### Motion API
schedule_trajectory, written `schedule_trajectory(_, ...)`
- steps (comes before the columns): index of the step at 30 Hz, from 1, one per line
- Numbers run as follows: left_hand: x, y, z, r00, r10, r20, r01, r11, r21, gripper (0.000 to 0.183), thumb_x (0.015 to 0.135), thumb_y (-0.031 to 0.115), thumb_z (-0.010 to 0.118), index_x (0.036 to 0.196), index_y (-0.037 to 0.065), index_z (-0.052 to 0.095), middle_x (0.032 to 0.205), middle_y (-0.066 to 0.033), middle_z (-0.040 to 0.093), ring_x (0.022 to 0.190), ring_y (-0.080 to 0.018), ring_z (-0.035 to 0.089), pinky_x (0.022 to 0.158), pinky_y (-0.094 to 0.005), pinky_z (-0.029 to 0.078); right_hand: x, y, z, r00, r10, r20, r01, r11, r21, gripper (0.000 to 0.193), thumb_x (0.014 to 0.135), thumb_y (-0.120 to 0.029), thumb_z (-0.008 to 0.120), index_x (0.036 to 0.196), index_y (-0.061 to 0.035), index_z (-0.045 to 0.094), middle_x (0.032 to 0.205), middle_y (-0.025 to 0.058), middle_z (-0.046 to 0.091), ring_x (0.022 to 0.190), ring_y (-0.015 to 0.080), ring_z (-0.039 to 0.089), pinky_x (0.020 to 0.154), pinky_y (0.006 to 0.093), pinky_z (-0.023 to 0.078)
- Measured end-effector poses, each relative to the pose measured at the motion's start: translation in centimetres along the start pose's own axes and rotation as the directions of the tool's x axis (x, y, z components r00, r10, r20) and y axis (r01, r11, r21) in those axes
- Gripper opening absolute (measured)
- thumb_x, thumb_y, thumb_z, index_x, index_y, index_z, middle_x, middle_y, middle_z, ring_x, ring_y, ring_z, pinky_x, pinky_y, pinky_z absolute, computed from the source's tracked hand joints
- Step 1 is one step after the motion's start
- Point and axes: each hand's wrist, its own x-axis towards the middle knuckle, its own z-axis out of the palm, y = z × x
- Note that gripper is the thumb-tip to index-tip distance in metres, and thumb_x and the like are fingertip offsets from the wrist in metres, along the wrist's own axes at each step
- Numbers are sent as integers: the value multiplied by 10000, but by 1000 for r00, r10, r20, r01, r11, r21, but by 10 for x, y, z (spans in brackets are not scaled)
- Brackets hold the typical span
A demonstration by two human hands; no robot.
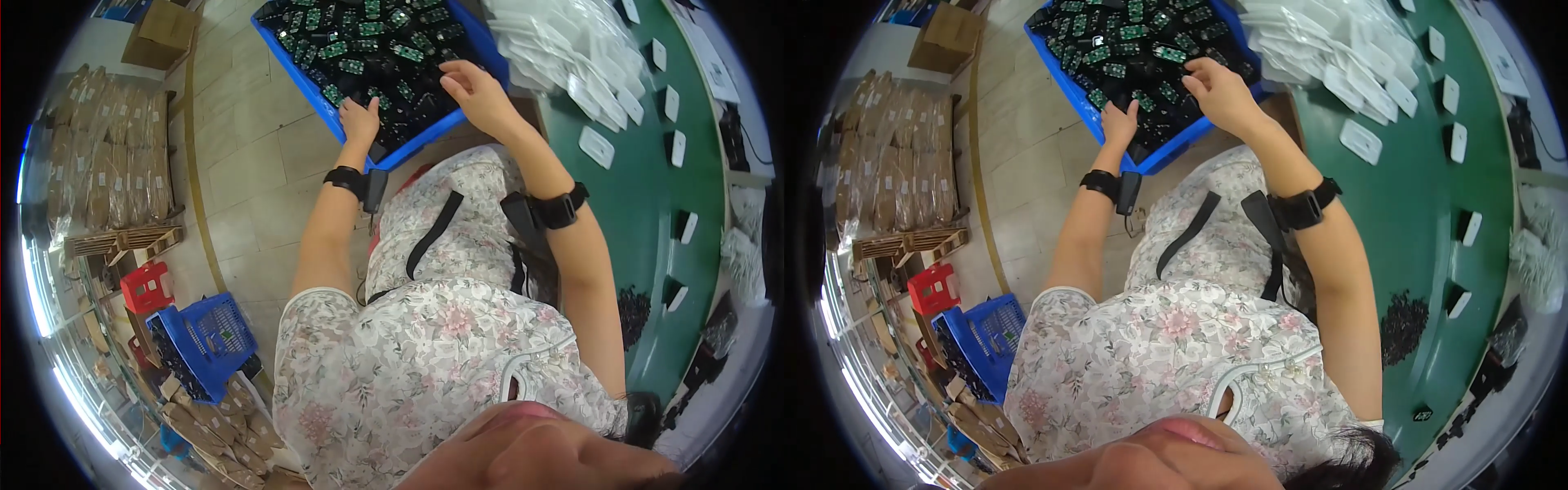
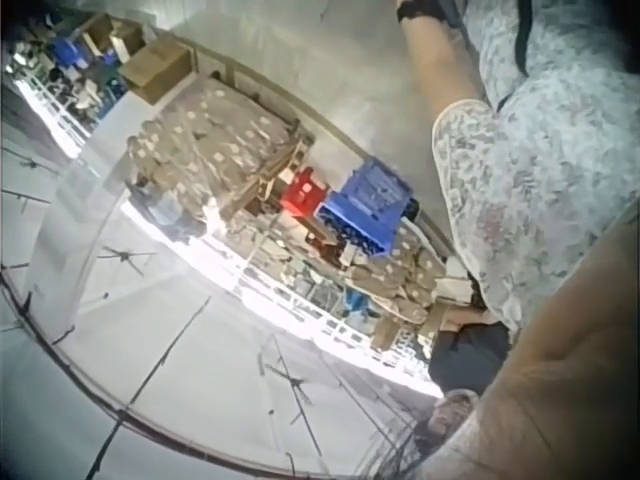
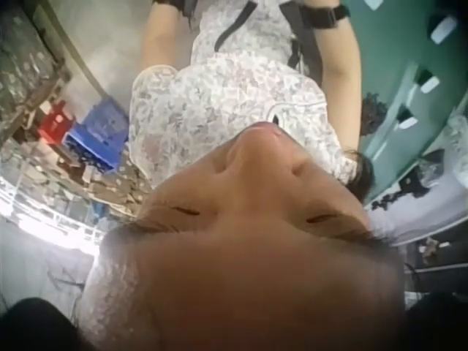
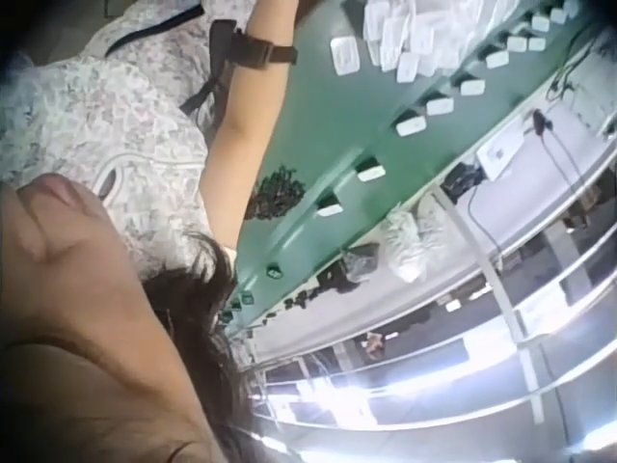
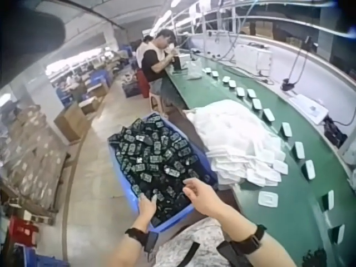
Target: Assembling electronic circuit boards into plastic housings on a production line.
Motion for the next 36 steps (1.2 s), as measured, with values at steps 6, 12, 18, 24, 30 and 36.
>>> schedule_trajectory(6, -62, 16, 24, 992, -39, 121, 16, 982, 188, 839, 806, 463, 660, 1209, -196, 334, 1202, -360, 466, 1133, -461, 451, 988, -493, 327, 4, 119, -6, 950, 126, -284, -175, 972, -156, 312, 889, -234, 577, 1092, 4, 586, 927, 171, 667, 889, 330, 636, 797, 393, 489)
schedule_trajectory(12, -107, 31, -8, 887, 154, 436, -267, 941, 210, 913, 716, 451, 759, 1238, -163, 330, 1277, -383, 363, 1182, -481, 356, 979, -512, 320, 1, 173, -38, 881, 277, -383, -453, 726, -517, 457, 894, -340, 566, 1219, -23, 516, 1168, 249, 561, 1091, 406, 533, 922, 467, 431)
schedule_trajectory(18, -137, 38, -16, 870, 13, 494, -211, 914, 348, 1092, 615, 380, 848, 1382, -54, 203, 1314, -380, 255, 1178, -513, 320, 1028, -514, 294, -13, 150, -27, 849, 393, -353, -525, 550, -650, 557, 879, -442, 570, 1248, -30, 505, 1255, 242, 502, 1175, 395, 481, 945, 476, 416)
schedule_trajectory(24, -127, 40, 3, 928, -265, 264, 329, 914, -239, 1072, 667, 372, 822, 1342, -137, 162, 1341, -353, 317, 1262, -425, 355, 1062, -414, 304, -11, 146, -29, 847, 482, -225, -495, 558, -667, 855, 785, -691, 534, 1401, -122, 365, 1369, 199, 431, 1246, 408, 428, 999, 541, 357)
schedule_trajectory(30, -113, 23, 4, 782, -369, 503, 569, 752, -333, 999, 684, 479, 797, 1354, -71, 302, 1348, -208, 415, 1236, -321, 421, 987, -400, 388, -3, 158, -38, 826, 554, -106, -515, 663, -544, 983, 735, -712, 581, 1442, -95, 289, 1451, 196, 350, 1328, 368, 358, 1060, 464, 320)
schedule_trajectory(36, -94, 24, 20, 596, -327, 734, 786, 425, -449, 795, 820, 386, 718, 1391, 26, 297, 1251, -138, 521, 1024, -238, 595, 806, -349, 535, 7, 163, -45, 832, 555, 14, -484, 737, -471, 1017, 704, -712, 619, 1418, -48, 329, 1402, 229, 409, 1307, 355, 392, 1073, 405, 324)
